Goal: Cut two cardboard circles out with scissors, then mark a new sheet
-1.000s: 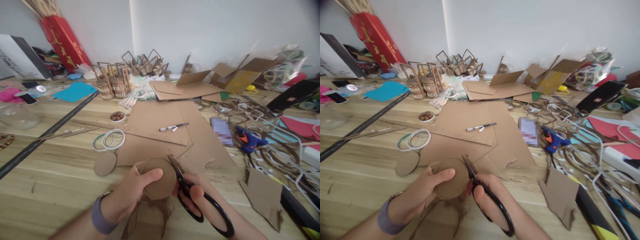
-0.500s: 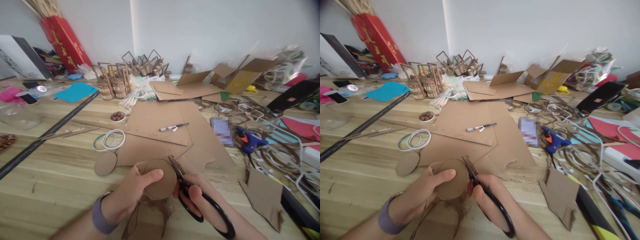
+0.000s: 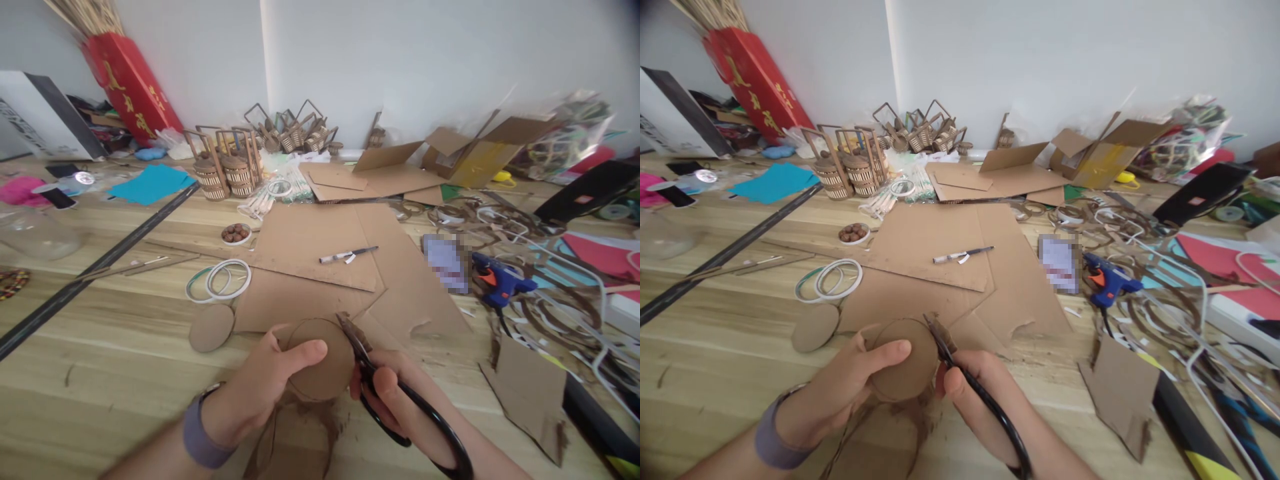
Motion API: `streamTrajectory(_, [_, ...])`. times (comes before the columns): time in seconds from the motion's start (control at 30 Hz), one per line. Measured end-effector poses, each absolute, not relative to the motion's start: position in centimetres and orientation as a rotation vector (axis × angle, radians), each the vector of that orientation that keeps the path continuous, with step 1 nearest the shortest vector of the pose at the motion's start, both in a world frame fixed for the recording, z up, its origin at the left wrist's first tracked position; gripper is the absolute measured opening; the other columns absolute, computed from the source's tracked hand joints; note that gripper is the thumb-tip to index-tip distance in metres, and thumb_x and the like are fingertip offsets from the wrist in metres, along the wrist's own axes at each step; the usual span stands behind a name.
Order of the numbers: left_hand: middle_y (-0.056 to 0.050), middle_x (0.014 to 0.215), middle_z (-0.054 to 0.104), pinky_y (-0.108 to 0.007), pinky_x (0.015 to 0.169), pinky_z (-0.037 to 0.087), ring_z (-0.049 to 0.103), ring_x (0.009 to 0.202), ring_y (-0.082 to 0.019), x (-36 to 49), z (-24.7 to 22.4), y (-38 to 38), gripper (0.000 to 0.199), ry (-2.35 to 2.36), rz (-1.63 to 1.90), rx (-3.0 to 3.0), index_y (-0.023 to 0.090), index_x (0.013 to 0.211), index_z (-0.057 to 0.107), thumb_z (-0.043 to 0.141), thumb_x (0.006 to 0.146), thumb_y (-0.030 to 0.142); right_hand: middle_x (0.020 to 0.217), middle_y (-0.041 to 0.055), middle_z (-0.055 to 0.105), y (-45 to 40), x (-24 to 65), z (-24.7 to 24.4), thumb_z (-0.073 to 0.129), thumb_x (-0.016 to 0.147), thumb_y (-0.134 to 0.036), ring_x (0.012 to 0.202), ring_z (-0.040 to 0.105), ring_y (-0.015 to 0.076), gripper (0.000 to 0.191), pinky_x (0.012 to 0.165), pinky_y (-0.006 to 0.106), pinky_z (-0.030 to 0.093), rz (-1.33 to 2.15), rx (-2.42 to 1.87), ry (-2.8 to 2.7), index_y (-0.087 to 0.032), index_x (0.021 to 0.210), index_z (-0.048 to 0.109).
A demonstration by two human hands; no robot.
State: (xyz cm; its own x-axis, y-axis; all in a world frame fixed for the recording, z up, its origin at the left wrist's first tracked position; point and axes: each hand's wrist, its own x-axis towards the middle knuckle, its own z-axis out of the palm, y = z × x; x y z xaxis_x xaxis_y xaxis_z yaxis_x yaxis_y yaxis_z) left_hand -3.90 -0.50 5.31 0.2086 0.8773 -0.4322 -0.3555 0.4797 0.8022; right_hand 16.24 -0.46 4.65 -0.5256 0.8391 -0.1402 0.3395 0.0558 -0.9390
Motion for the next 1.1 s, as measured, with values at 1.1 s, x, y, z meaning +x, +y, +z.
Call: streamTrajectory(1.1, [-0.006, 0.075, 0.079, -0.034, 0.08, 0.054, 0.071, 0.079, -0.024, -4.2, 5.2, -0.1, 0.043, 1.027, 0.863, 0.679, 0.015, 0.087, 0.079, 0.092, 0.056, 0.043, 0.063, -0.0017, 0.047, 0.4, 16.6, 4.7, 0.026, 0.072, -0.098, 0.056, 0.039, 0.014, 0.082, 0.049, 0.025, 0.028, 1.378, -1.255, -2.003, -0.02, 0.079, 0.052])
